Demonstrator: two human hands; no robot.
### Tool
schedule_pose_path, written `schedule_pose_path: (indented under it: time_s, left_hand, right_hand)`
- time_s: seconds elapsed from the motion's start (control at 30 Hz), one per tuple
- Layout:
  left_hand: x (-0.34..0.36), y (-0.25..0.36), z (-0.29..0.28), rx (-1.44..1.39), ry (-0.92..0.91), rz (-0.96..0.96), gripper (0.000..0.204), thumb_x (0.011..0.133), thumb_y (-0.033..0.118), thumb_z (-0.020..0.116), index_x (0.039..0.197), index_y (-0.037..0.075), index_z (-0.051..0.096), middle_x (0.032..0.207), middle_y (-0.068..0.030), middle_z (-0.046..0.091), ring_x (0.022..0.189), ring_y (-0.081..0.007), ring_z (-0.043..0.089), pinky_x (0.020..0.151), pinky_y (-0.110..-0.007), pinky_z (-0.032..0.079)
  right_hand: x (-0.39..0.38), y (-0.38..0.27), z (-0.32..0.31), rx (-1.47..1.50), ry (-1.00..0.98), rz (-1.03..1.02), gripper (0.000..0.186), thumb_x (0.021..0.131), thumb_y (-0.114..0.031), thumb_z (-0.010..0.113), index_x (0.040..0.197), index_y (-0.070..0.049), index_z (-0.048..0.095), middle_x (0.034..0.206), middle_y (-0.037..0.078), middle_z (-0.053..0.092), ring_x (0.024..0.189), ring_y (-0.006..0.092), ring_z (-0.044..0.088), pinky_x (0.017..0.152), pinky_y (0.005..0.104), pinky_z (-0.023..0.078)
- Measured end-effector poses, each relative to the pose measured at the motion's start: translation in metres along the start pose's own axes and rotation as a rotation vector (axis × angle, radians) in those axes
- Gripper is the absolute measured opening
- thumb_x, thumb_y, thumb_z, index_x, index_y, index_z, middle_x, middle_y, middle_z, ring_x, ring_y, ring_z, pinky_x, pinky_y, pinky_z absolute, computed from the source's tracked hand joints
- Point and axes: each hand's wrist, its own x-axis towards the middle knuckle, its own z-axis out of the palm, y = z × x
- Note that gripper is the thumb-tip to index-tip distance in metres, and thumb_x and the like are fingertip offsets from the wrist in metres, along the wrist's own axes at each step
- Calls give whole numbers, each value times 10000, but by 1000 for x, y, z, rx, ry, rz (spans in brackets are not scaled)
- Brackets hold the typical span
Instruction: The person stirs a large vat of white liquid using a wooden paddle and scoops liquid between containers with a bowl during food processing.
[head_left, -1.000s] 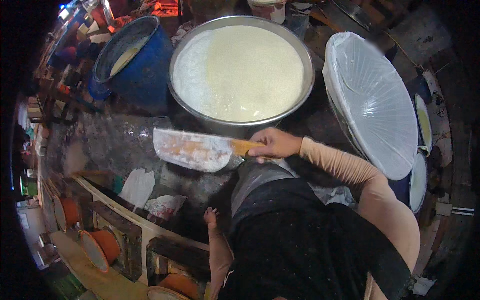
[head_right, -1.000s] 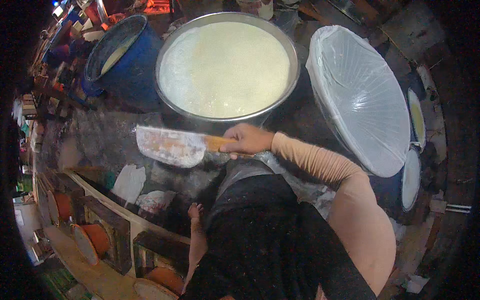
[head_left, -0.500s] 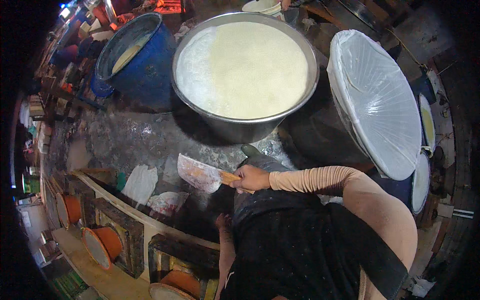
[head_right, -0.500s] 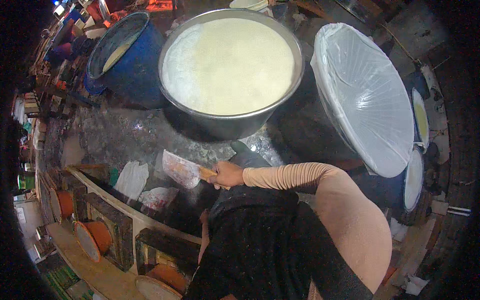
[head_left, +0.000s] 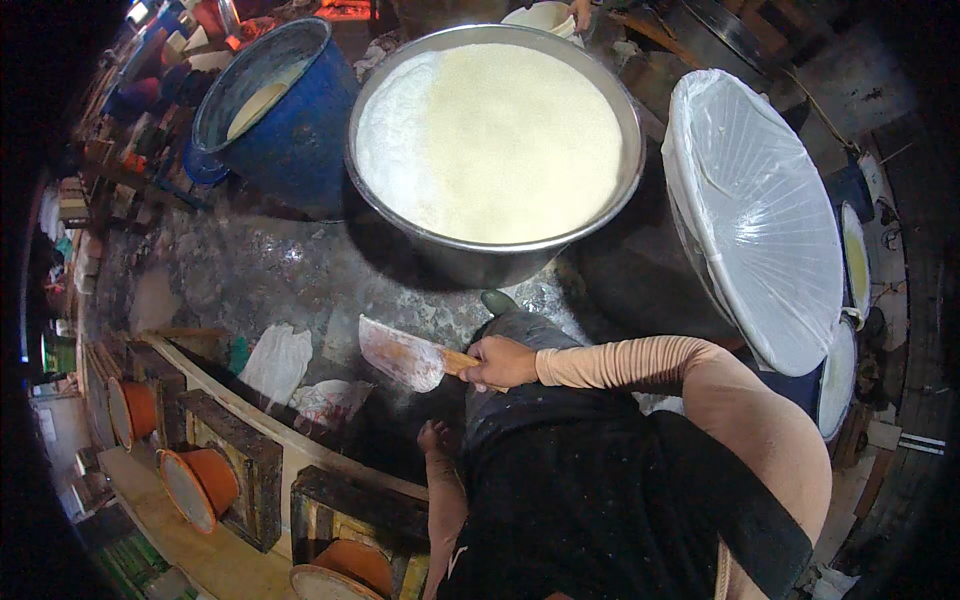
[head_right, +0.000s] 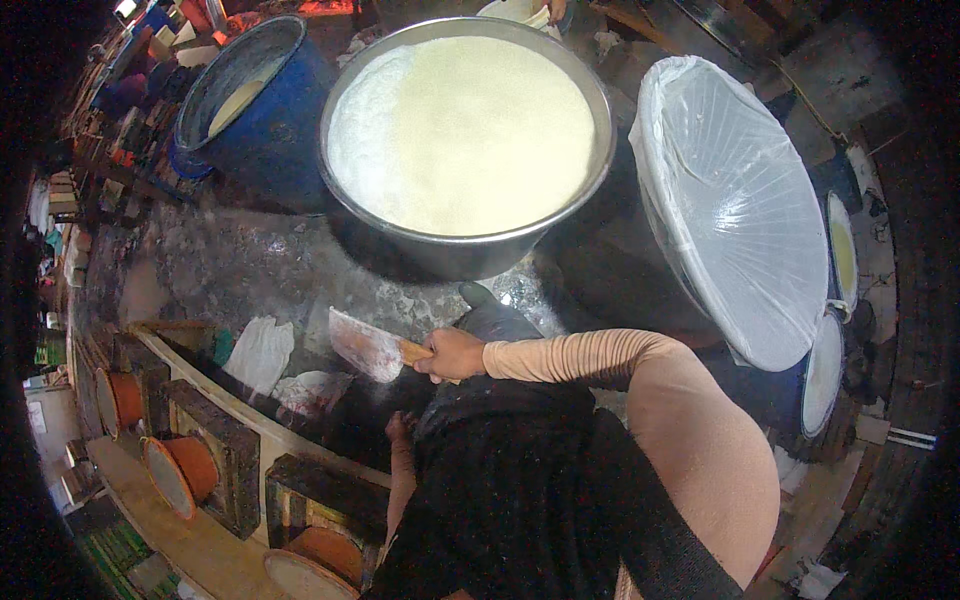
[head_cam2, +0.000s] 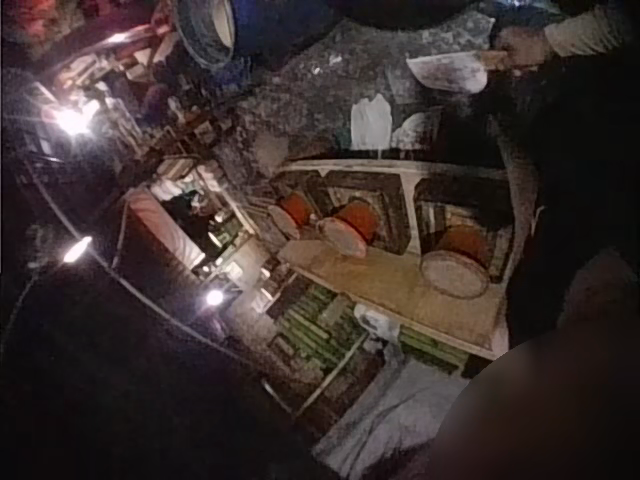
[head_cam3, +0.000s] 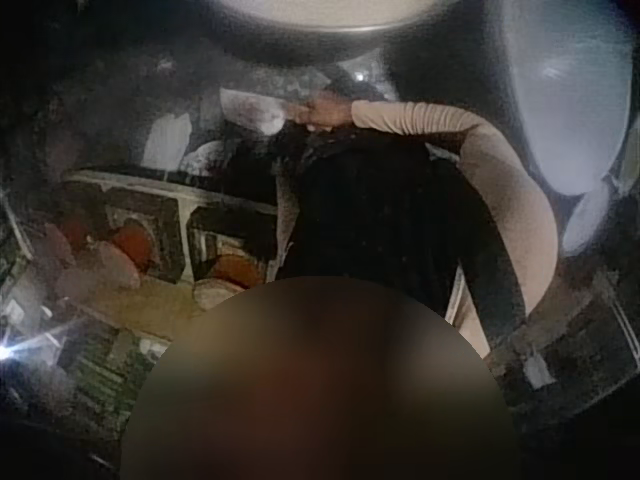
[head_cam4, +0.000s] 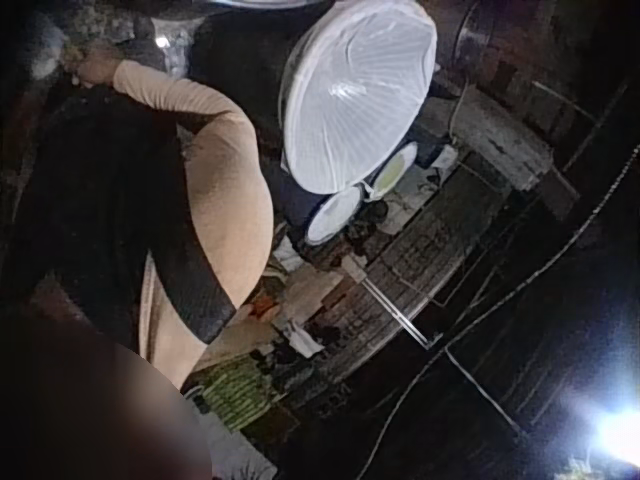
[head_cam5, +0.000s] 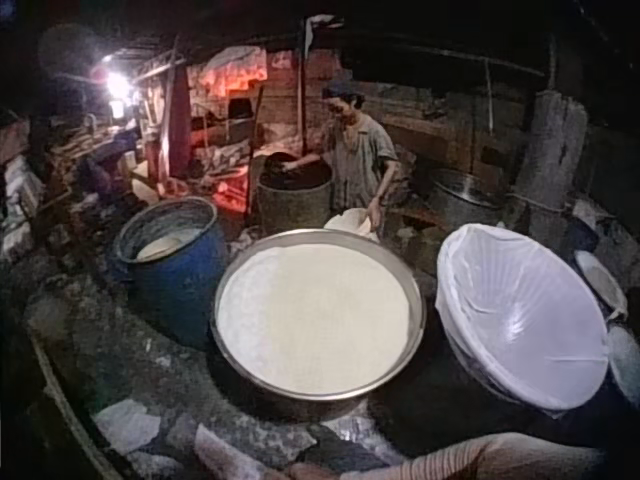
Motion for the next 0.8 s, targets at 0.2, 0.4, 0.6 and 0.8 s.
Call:
schedule_pose_path:
  time_s: [0.2,0.4,0.6,0.8]
  left_hand:
    - [-8,3,8,33,-24,-7,257,897,242,535,1066,56,585,816,-97,668,621,-219,639,474,-324,436]
    - [-13,-5,5,97,9,-25,299,890,258,536,1112,60,567,890,-120,680,598,-223,630,469,-339,441]
    - [7,-16,-13,272,-61,24,304,893,257,526,1111,48,564,914,-122,673,601,-227,630,470,-329,439]
    - [-14,-1,1,-43,3,-69,294,918,240,518,1135,43,538,916,-118,660,699,-234,648,524,-341,485]
  right_hand:
    - [1,9,-3,-39,34,26,309,861,-303,637,824,2,673,652,50,670,547,146,633,544,320,493]
    - [2,8,-3,-7,33,91,316,864,-304,633,850,8,680,653,49,671,547,148,637,533,310,494]
    - [5,7,2,21,68,29,371,844,-334,615,651,-22,676,574,63,648,503,177,629,542,326,498]
    - [8,10,3,-9,72,31,385,847,-332,614,628,-21,673,591,65,656,503,173,628,544,328,500]
